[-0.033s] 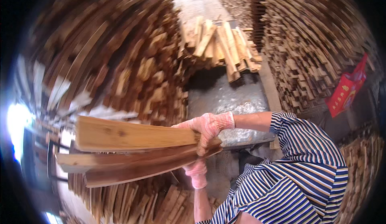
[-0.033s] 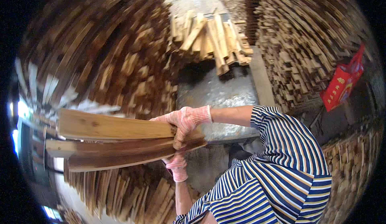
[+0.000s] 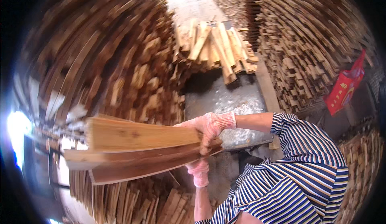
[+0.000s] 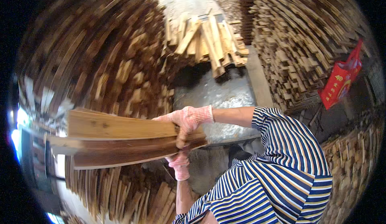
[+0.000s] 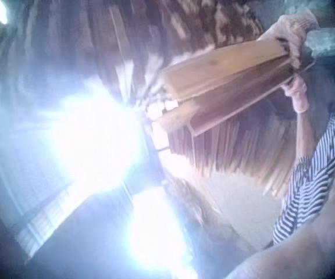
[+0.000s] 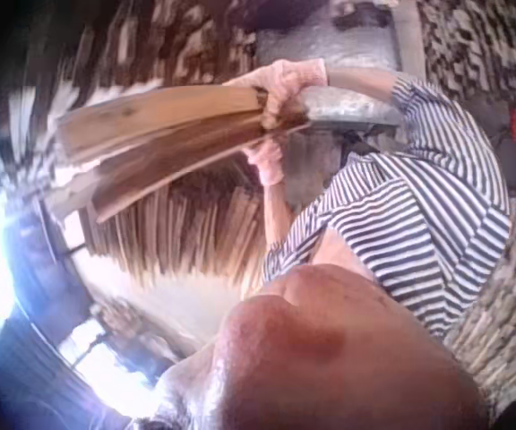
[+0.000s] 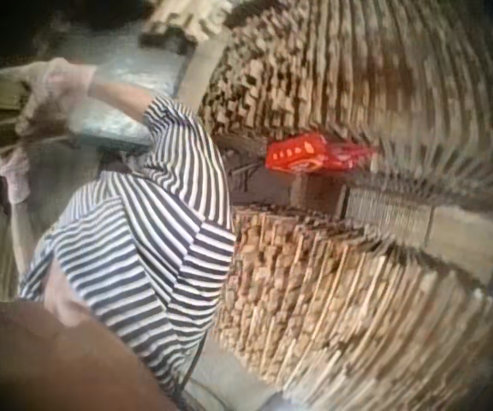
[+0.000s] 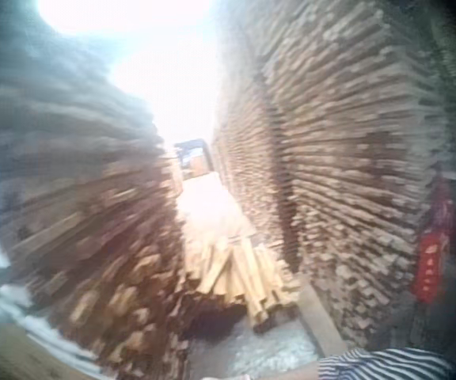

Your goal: The person picks up wooden planks from a pile and stacks them onto a growing stack in a warehouse. The person wears gloves and handles the planks one by one or in small groups, placing them carefully on top of the existing stack.

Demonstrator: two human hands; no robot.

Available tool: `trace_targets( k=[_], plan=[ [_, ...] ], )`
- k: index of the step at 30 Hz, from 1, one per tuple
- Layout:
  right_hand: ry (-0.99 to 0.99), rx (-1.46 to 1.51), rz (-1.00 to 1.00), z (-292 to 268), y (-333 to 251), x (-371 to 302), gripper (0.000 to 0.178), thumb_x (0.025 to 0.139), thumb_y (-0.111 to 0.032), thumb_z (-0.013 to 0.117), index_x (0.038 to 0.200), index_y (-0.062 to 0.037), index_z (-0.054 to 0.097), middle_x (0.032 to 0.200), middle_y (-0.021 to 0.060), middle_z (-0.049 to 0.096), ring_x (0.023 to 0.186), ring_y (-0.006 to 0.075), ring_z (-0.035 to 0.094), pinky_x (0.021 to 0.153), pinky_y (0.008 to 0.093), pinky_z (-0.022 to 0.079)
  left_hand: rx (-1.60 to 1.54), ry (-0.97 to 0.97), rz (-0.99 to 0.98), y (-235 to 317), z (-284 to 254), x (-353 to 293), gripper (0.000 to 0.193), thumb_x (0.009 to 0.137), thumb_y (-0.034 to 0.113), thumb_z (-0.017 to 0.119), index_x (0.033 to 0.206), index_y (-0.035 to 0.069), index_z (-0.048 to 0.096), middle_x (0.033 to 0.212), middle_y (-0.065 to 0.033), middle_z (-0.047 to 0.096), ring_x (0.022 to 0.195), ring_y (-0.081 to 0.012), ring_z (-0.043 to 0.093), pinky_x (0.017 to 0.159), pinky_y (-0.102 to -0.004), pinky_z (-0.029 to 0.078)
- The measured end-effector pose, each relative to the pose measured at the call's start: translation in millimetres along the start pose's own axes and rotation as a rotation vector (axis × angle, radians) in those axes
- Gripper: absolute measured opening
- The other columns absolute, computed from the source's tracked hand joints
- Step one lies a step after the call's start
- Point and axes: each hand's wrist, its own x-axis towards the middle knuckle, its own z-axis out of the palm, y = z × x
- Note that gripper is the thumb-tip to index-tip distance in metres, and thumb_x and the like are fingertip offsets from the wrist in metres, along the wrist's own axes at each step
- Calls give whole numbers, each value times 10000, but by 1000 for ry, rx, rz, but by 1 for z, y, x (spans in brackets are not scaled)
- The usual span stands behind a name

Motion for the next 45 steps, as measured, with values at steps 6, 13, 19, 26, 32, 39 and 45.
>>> trace_targets(
  k=[6,13,19,26,32,39,45],
  plan=[
    [422,224,124,-75,86,-110,1035,589,-88,917,1456,-59,353,1212,100,625,1119,208,576,944,379,506,642,-553,259,-71,82,97,577,734,286,865,1185,18,626,1112,-131,698,1050,-247,650,894,-355,515],
    [850,-92,290,-202,73,-133,797,654,-506,856,1262,-67,588,1141,147,675,1048,244,619,899,432,538,700,-1118,-110,79,256,241,638,774,252,832,1291,-1,559,1161,-159,674,1064,-263,659,909,-392,569],
    [830,-712,796,-366,46,-94,568,853,-538,636,1121,-40,687,1021,172,677,917,247,630,842,348,506,1262,-913,338,61,319,326,637,806,296,739,1343,34,516,1170,-185,634,1003,-276,635,889,-405,540],
    [778,-808,1049,-459,134,-70,913,767,-680,674,1389,-27,528,1408,221,515,1365,292,422,1124,335,307,452,-500,542,-56,249,176,695,838,305,672,1421,11,432,1341,-241,541,1207,-352,561,1032,-413,462],
    [928,-1441,891,-484,200,-101,861,887,-624,510,1477,-15,363,1491,210,414,1392,375,352,1158,431,267,551,-2,-487,-60,57,6,636,891,295,642,1436,58,417,1436,-182,489,1332,-327,467,1134,-417,368],
    [799,-1128,37,-91,90,21,506,999,-304,501,1427,-38,451,1437,187,472,1347,377,401,1159,465,295,354,966,-885,-111,-90,-184,651,824,348,706,1333,-7,511,1242,-237,626,1174,-342,590,976,-393,459],
    [-216,-499,232,160,202,31,540,901,-191,677,1391,-41,504,1412,129,532,1321,261,482,1124,367,357,108,1441,-778,-162,-179,-281,685,896,428,673,1357,-39,478,1286,-210,595,1161,-308,567,1008,-384,432]
  ],
)
